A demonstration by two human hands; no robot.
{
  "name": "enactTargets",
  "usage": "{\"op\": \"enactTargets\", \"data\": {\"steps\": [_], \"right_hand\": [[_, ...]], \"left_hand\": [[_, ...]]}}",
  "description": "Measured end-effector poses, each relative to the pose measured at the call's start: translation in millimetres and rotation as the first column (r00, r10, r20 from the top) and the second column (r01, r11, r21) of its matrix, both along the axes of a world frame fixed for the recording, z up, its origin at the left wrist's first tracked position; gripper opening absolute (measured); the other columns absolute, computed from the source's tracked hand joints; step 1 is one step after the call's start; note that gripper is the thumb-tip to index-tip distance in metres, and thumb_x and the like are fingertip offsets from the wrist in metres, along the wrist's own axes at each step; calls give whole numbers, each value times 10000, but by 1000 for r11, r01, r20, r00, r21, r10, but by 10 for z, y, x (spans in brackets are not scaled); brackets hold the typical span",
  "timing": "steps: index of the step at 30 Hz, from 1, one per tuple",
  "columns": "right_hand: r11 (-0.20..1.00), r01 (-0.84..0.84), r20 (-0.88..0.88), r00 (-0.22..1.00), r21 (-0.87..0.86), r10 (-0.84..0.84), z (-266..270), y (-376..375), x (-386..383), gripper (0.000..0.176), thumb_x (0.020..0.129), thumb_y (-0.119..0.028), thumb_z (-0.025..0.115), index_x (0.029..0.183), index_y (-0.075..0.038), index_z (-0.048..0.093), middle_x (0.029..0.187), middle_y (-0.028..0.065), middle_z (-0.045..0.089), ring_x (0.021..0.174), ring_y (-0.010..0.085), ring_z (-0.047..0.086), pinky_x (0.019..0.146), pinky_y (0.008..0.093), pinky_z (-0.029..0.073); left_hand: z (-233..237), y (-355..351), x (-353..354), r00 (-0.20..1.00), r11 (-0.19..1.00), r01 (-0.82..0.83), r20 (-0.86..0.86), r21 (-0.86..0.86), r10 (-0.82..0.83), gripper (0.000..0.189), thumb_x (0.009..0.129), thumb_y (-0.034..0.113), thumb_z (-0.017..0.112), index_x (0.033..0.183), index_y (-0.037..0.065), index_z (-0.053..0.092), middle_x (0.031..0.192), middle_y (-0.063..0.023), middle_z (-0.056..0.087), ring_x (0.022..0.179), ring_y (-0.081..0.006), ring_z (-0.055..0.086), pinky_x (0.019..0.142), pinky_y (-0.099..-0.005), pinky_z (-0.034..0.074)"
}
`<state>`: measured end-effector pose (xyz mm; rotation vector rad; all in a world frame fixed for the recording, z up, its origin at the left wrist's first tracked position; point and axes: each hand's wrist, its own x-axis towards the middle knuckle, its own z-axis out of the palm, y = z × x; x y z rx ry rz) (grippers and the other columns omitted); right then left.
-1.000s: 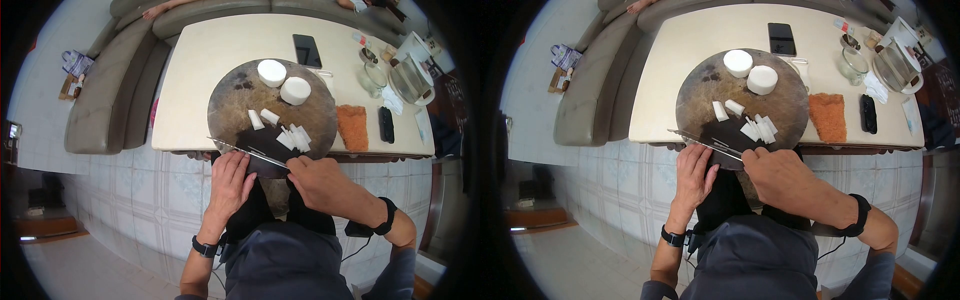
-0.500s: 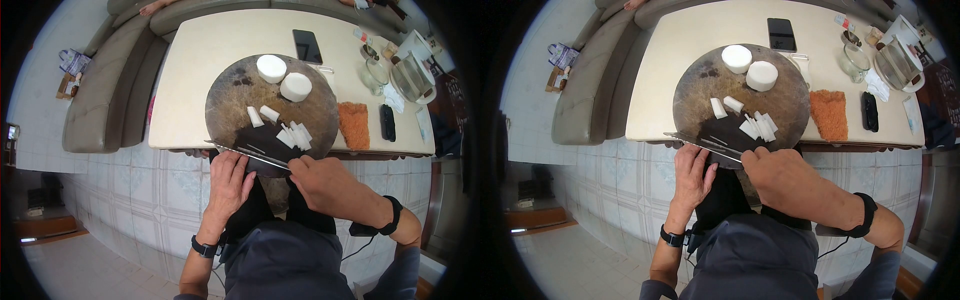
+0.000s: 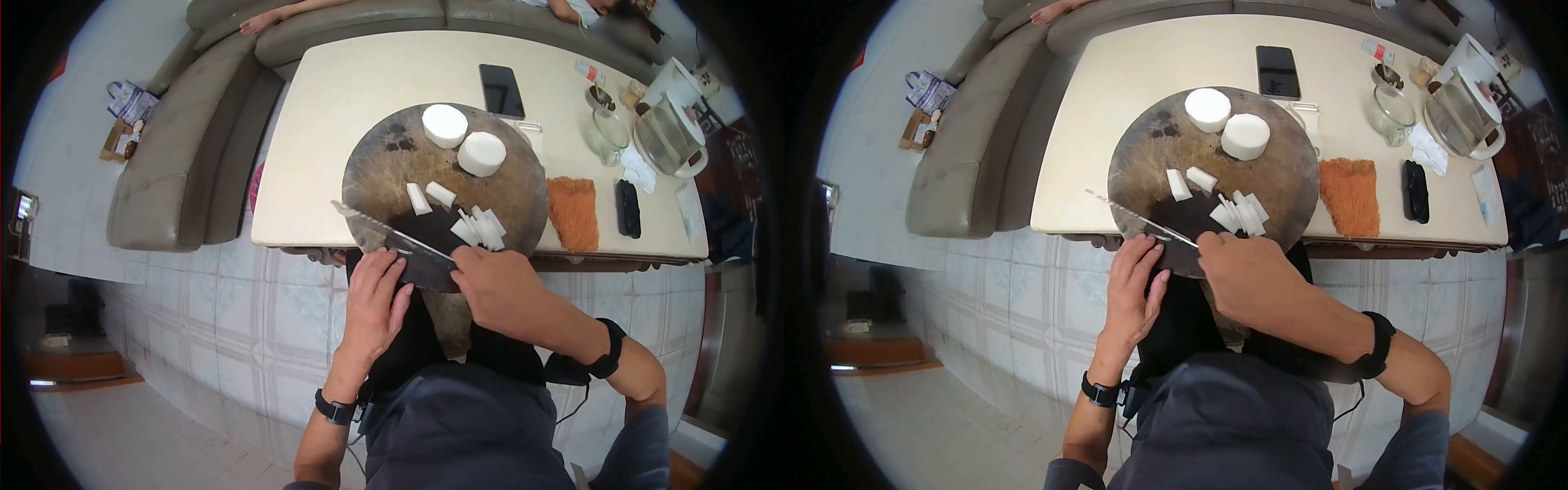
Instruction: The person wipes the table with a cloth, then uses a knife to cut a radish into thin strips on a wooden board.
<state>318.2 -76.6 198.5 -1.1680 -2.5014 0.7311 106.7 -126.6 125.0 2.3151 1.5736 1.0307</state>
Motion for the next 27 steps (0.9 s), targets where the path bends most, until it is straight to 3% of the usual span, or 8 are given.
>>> {"op": "enactTargets", "data": {"steps": [4, 7, 8, 10, 11, 21, 24, 27], "right_hand": [[990, 74, -120, 989, -118, -88, 80, -44, 185, 130, 933, -121, 565, 878, -9, 530, 712, 198, 622, 648, 391, 625, 602, 463, 491], [957, 92, -285, 943, -276, -173, 155, -41, 235, 176, 960, -140, 550, 844, -8, 533, 651, 146, 617, 556, 289, 609, 531, 386, 474], [859, 75, -342, 897, -507, -280, 186, -42, 243, 199, 970, -141, 539, 828, -1, 533, 646, 107, 603, 534, 215, 577, 502, 340, 456], [713, 20, -368, 847, -701, -384, 179, -40, 254, 224, 981, -143, 528, 813, 5, 533, 641, 67, 589, 511, 140, 546, 473, 294, 439], [673, -44, -416, 815, -739, -404, 118, -49, 256, 210, 988, -143, 518, 843, 6, 545, 661, 46, 579, 509, 103, 522, 467, 258, 429], [605, -79, -416, 795, -793, -442, 10, -165, 339, 206, 998, -149, 503, 879, 9, 561, 702, 31, 581, 524, 73, 515, 477, 230, 435], [670, 42, -340, 837, -741, -429, 30, -212, 424, 179, 985, -129, 526, 872, 9, 531, 669, 77, 582, 490, 145, 525, 473, 290, 437], [939, 164, -177, 958, -302, -224, 177, -285, 532, 83, 923, -60, 568, 961, 2, 527, 736, 226, 580, 650, 433, 566, 567, 457, 424]], "left_hand": [[89, -98, 58, 953, 990, -133, 270, -45, 140, 250, 926, 43, 611, 1165, -26, 637, 1255, -182, 598, 1158, -324, 590, 1002, -386, 466], [156, -95, 135, 396, 935, -20, 856, -353, 331, 308, 1012, 98, 508, 1284, -38, 554, 1297, -176, 565, 1190, -249, 570, 1041, -388, 456], [194, -84, 154, 396, 938, -25, 858, -347, 328, 308, 1012, 98, 508, 1284, -38, 554, 1297, -176, 565, 1190, -249, 570, 1041, -388, 456], [322, -42, 194, -177, 864, 383, 892, -328, 417, 401, 1044, 201, 459, 1377, -23, 450, 1322, -186, 545, 1209, -260, 557, 1054, -407, 448], [293, -14, 220, -243, 825, 489, 865, -282, 439, 450, 1059, 268, 416, 1414, -7, 392, 1350, -175, 529, 1233, -262, 542, 1056, -410, 444], [168, -92, 285, -291, 763, 483, 744, -428, 602, 323, 1019, 165, 514, 1282, -22, 492, 1246, -182, 587, 1177, -303, 593, 1035, -437, 490], [169, -170, 255, -306, 771, 430, 727, -470, 615, 331, 1020, 179, 515, 1272, -35, 499, 1209, -177, 603, 1160, -308, 600, 1021, -444, 498], [84, -271, 199, -328, 771, 422, 712, -477, 620, 327, 1016, 183, 523, 1263, -30, 510, 1182, -173, 611, 1138, -301, 609, 1008, -440, 505]]}}
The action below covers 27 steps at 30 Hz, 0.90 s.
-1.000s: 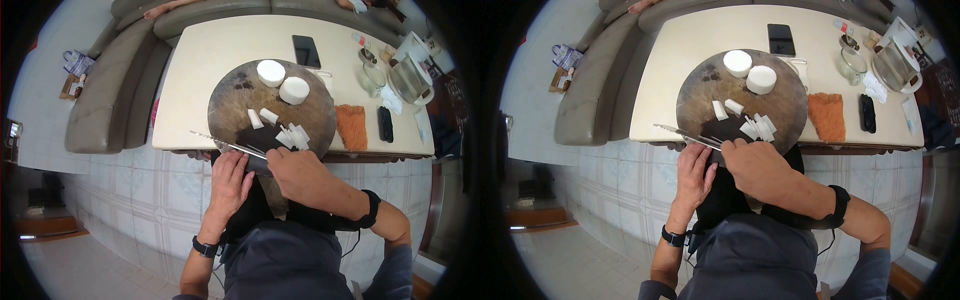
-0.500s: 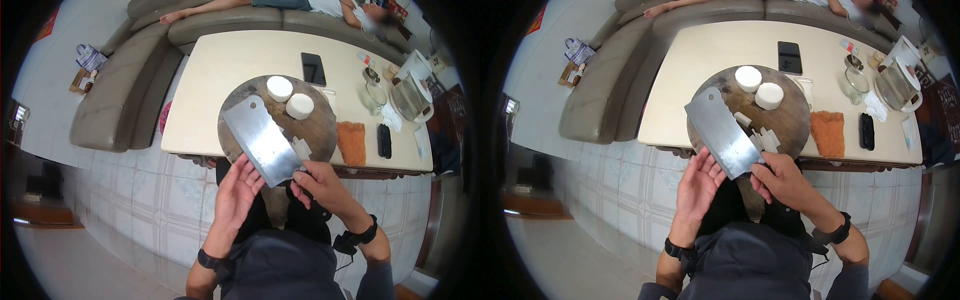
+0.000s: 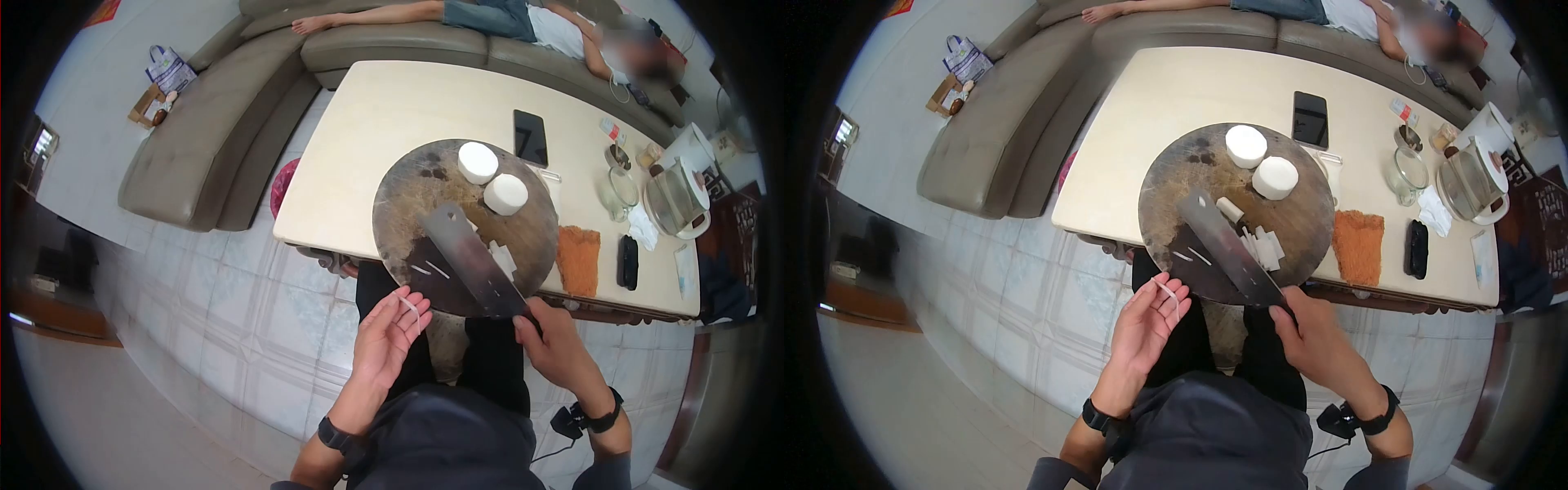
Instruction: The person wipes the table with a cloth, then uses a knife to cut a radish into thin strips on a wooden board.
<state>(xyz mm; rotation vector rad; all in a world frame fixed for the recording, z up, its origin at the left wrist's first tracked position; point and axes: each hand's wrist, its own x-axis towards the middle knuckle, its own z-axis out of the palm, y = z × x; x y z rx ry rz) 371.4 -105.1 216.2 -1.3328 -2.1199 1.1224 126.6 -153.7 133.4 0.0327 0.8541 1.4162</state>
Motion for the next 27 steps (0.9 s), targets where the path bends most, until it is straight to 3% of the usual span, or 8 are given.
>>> {"op": "enactTargets", "data": {"steps": [4, 6, 16, 19, 21, 25, 27], "right_hand": [[986, -42, 155, 988, 162, 16, 172, -80, 11, 84, 925, -65, 570, 908, 10, 536, 718, 185, 592, 652, 391, 581, 565, 419, 429], [974, -139, 282, 956, 179, 85, 187, -82, 32, 98, 903, -56, 586, 954, -12, 515, 774, 204, 584, 668, 427, 584, 565, 481, 433], [922, -313, 411, 889, 228, 201, 223, -155, -136, 136, 905, -102, 602, 958, -18, 509, 770, 157, 575, 613, 385, 591, 532, 447, 454], [930, -336, 387, 886, 150, 257, 250, -215, -143, 140, 906, -103, 600, 975, -15, 515, 800, 160, 585, 621, 393, 594, 539, 457, 461], [938, -335, 317, 902, 89, 292, 218, -250, -123, 155, 906, -104, 602, 996, -7, 521, 807, 170, 602, 647, 407, 599, 559, 471, 467], [964, -264, 297, 919, -25, 259, 161, -307, -72, 148, 912, -105, 596, 1003, -9, 529, 794, 188, 612, 674, 418, 602, 580, 477, 462], [970, -211, 206, 950, -122, 233, 178, -309, -48, 127, 924, -110, 589, 990, -17, 532, 752, 203, 604, 688, 422, 601, 585, 472, 449]], "left_hand": [[-89, -64, -3, 999, 998, -50, -9, -45, 50, 313, 1017, 189, 520, 1246, -24, 523, 1171, -173, 612, 1115, -294, 616, 1003, -437, 505], [-129, -67, 7, 997, 996, -74, 10, -45, 74, 292, 1021, 194, 509, 1222, -16, 534, 1150, -158, 614, 1097, -280, 618, 1001, -427, 504], [-215, 25, 14, 994, 993, -102, 20, -50, 103, 267, 1024, 205, 501, 1196, 6, 547, 1074, -109, 607, 1043, -242, 607, 975, -400, 511], [-242, 17, 31, 987, 990, -134, 81, -40, 137, 289, 1013, 177, 527, 1216, -27, 548, 1079, -128, 626, 1017, -240, 627, 969, -404, 516], [-242, 11, 50, 989, 992, -114, 103, 45, 109, 253, 1022, 196, 505, 1187, 11, 552, 1065, -103, 619, 1011, -231, 617, 954, -388, 519], [-153, -6, 81, 993, 995, -92, 71, 25, 90, 218, 1009, 180, 536, 1162, 27, 564, 1061, -95, 633, 980, -213, 624, 914, -368, 531], [-277, -24, 63, 990, 995, -84, 122, 56, 76, 180, 988, 160, 580, 1125, 44, 580, 1065, -88, 643, 959, -191, 627, 892, -350, 538]]}}
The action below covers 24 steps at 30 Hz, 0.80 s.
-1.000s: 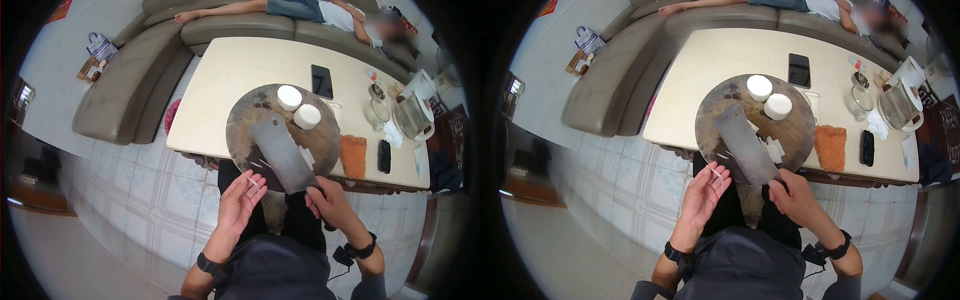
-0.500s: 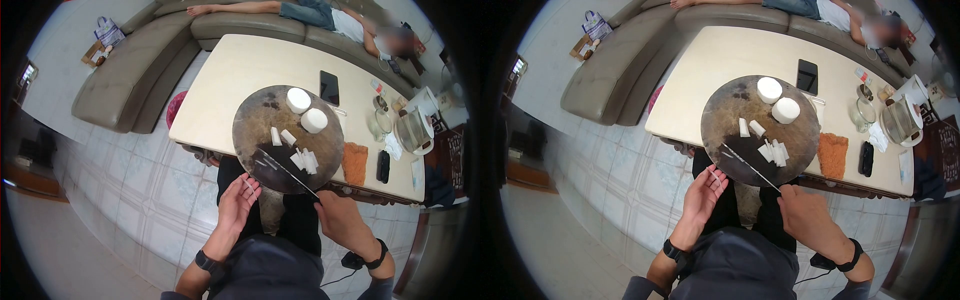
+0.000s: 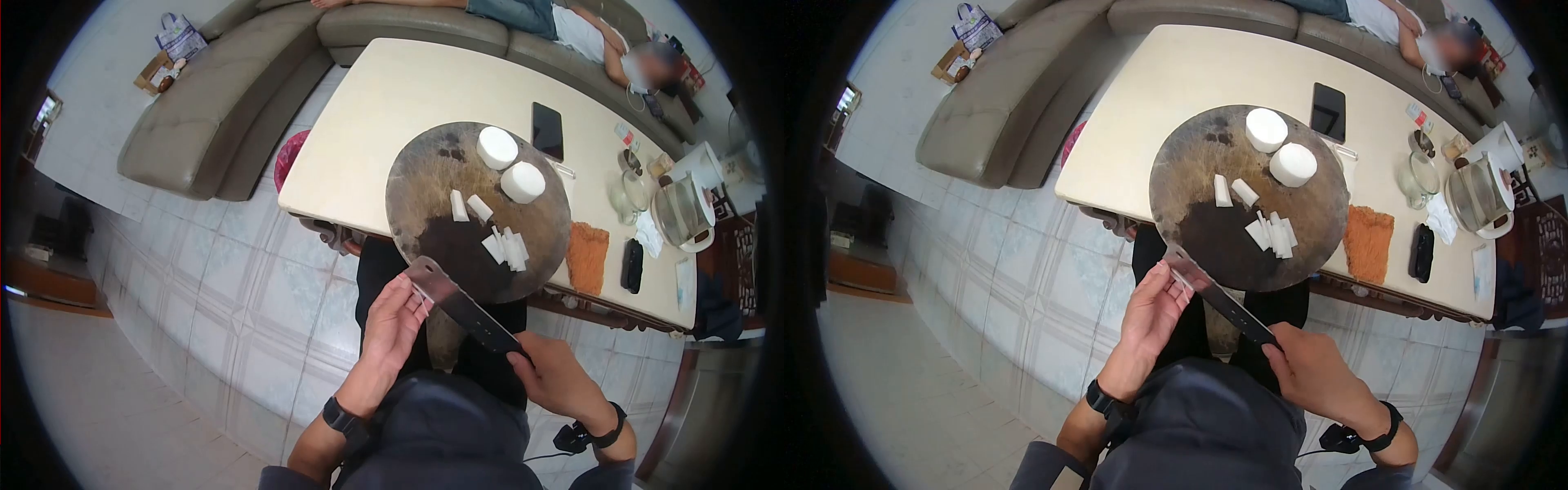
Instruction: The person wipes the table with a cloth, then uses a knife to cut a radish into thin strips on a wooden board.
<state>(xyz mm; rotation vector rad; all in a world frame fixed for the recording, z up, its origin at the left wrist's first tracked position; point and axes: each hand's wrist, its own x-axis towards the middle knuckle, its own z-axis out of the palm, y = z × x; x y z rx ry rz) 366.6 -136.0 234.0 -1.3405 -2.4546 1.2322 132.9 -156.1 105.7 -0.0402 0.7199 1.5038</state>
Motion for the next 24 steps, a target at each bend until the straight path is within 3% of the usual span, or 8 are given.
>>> {"op": "enactTargets", "data": {"steps": [4, 6, 9, 15, 24], "right_hand": [[994, 71, -21, 997, -79, -73, -29, -44, 51, 113, 942, -113, 580, 965, -14, 530, 712, 201, 591, 653, 403, 593, 573, 444, 438], [951, 190, -65, 975, -245, -212, -35, -69, 63, 121, 958, -113, 570, 941, -3, 523, 676, 173, 589, 603, 353, 584, 559, 400, 438], [945, 232, -138, 954, -231, -268, -87, -99, 93, 129, 969, -110, 558, 922, 5, 522, 659, 142, 591, 573, 303, 576, 548, 369, 435], [939, 229, -134, 954, -258, -269, -103, -88, 116, 142, 975, -116, 553, 915, 10, 527, 664, 124, 603, 580, 272, 597, 548, 352, 443], [934, 206, -148, 955, -292, -257, -157, -131, 119, 149, 974, -119, 554, 908, 12, 528, 660, 128, 605, 578, 285, 599, 551, 355, 446]], "left_hand": [[-86, 15, 24, 1000, 999, 23, -14, 25, -23, 139, 972, 144, 608, 1082, 60, 595, 1034, -71, 643, 945, -175, 628, 891, -337, 542], [-84, 49, 24, 1000, 1000, -10, 11, -28, 10, 150, 990, 137, 578, 1108, 44, 582, 1033, -68, 641, 942, -163, 625, 930, -355, 524], [-12, 84, 45, 998, 994, -62, 15, -91, 64, 103, 973, 125, 608, 1042, 50, 600, 957, -49, 646, 899, -148, 632, 901, -353, 542], [3, 146, 70, 988, 986, -83, -140, -146, 62, 47, 941, 85, 646, 968, 60, 617, 875, -34, 653, 823, -139, 641, 853, -347, 568], [27, -4, 94, 995, 994, -36, -100, -102, 26, 77, 957, 84, 605, 1033, 67, 599, 967, -68, 657, 913, -177, 653, 878, -362, 561]]}}
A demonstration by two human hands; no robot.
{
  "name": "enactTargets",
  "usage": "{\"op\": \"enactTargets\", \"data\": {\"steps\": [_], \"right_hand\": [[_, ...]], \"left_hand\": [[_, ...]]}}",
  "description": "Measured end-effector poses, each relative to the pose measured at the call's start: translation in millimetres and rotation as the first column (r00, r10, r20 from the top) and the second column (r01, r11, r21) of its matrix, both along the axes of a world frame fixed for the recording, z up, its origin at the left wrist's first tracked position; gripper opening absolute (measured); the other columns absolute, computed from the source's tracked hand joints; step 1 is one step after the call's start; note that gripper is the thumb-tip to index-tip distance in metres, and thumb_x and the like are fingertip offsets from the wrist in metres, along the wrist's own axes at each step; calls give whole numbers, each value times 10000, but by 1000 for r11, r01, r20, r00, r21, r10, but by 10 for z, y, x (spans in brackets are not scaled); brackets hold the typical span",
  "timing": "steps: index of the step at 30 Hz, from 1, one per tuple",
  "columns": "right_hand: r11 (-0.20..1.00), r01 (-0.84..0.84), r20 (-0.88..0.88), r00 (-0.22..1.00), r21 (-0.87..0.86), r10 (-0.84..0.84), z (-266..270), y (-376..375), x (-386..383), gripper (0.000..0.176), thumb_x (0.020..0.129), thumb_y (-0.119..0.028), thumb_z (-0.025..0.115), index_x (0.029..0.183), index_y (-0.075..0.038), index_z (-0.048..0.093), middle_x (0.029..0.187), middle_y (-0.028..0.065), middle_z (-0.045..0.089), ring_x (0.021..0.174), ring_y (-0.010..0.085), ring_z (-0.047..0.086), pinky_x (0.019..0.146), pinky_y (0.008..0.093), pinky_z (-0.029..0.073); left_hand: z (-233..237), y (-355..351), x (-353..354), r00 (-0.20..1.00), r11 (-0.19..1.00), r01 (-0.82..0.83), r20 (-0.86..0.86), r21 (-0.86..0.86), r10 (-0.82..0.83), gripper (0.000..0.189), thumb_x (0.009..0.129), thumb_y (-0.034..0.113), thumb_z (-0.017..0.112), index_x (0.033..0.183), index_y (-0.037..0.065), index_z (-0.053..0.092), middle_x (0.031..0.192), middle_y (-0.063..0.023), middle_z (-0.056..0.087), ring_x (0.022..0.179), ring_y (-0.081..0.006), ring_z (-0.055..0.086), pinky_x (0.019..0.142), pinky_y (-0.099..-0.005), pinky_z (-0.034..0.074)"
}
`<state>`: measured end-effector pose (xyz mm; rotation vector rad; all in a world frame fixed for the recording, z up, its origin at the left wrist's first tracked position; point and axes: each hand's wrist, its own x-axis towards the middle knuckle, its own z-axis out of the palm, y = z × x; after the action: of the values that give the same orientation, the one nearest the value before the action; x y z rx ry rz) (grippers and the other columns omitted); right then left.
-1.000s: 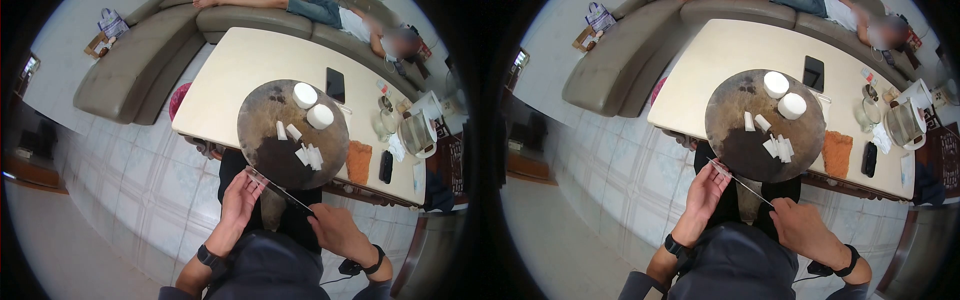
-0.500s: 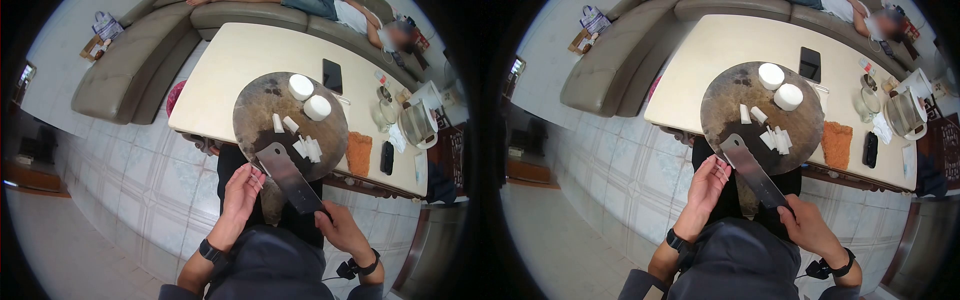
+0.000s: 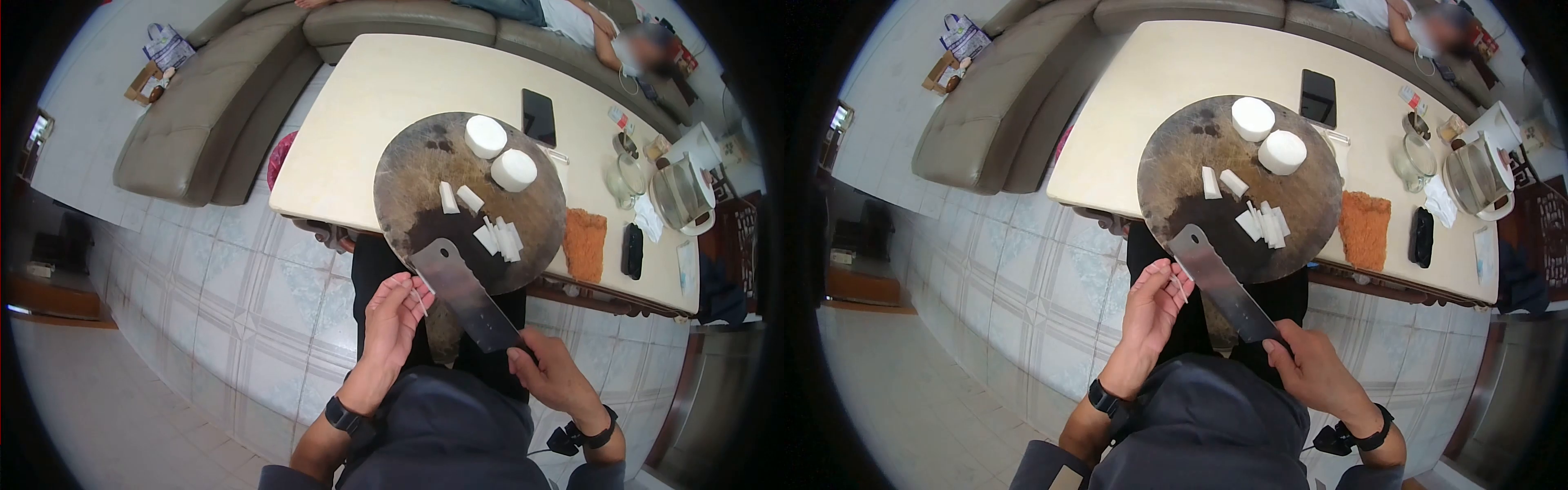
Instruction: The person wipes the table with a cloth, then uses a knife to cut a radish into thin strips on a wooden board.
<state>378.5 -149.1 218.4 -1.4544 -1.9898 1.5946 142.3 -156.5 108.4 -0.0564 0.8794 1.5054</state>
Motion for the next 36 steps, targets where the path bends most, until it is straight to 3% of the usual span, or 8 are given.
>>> {"op": "enactTargets", "data": {"steps": [4, 9, 13, 16, 19, 23, 25, 36], "right_hand": [[999, 11, 11, 1000, -38, -11, 16, -39, -6, 139, 968, -113, 559, 914, 10, 529, 654, 144, 594, 578, 299, 599, 544, 369, 436], [996, -46, 52, 998, 74, 43, 12, -100, -6, 116, 963, -104, 568, 939, 5, 536, 631, 163, 559, 548, 298, 568, 527, 382, 410], [999, 31, 51, 998, -20, -30, 83, -148, 52, 107, 966, -101, 565, 951, 2, 539, 630, 157, 556, 535, 293, 548, 523, 375, 404], [995, 104, 0, 995, -13, -104, 83, -183, 122, 101, 966, -95, 564, 956, 2, 538, 630, 155, 555, 527, 290, 534, 517, 369, 398], [988, 150, -37, 988, 29, -149, 74, -197, 175, 101, 965, -91, 566, 958, 6, 541, 629, 146, 557, 520, 283, 523, 512, 366, 396], [988, 154, -20, 988, 27, -153, 84, -233, 228, 105, 965, -88, 566, 984, 14, 549, 631, 145, 554, 523, 290, 525, 511, 363, 397], [984, 172, -23, 985, 37, -172, 78, -259, 261, 106, 964, -85, 566, 996, 16, 552, 631, 146, 551, 523, 294, 523, 511, 363, 397], [979, 205, -54, 977, 15, -204, 11, -254, 329, 109, 962, -82, 569, 1003, 19, 563, 643, 139, 562, 534, 253, 538, 521, 343, 409]], "left_hand": [[22, -34, 35, 1000, 1000, 27, -4, -11, -27, 111, 950, 75, 617, 1061, 69, 607, 952, -58, 659, 898, -171, 655, 882, -361, 559], [-144, -91, 48, 995, 994, 92, -35, 56, -90, 146, 930, 50, 646, 1071, 70, 614, 941, -43, 673, 890, -160, 665, 883, -350, 556], [-117, -128, 97, 997, 998, 68, -34, -4, -68, 150, 929, 25, 632, 1075, 60, 625, 983, -64, 676, 913, -168, 667, 855, -340, 560], [-351, -184, 134, 988, 990, 139, -60, -39, -141, 197, 928, -4, 601, 1117, 41, 632, 1030, -82, 672, 967, -184, 659, 879, -335, 542], [-666, -157, 263, 929, 917, 312, -123, -248, -350, 272, 926, 21, 546, 1187, -2, 619, 1102, -94, 653, 1095, -202, 598, 986, -345, 441], [-1335, -112, 291, 904, 886, 396, -69, -240, -423, 285, 920, 16, 522, 1186, -19, 617, 1119, -92, 644, 1081, -202, 580, 987, -338, 424], [-1379, -61, 316, 935, 882, 273, -110, -384, -337, 285, 915, -2, 501, 1174, -32, 615, 1138, -94, 636, 1052, -205, 572, 987, -331, 421], [-985, -59, 297, 916, 912, 281, -199, -298, -347, 331, 887, -102, 481, 1202, -47, 568, 1166, -111, 621, 1107, -234, 599, 996, -348, 490]]}}
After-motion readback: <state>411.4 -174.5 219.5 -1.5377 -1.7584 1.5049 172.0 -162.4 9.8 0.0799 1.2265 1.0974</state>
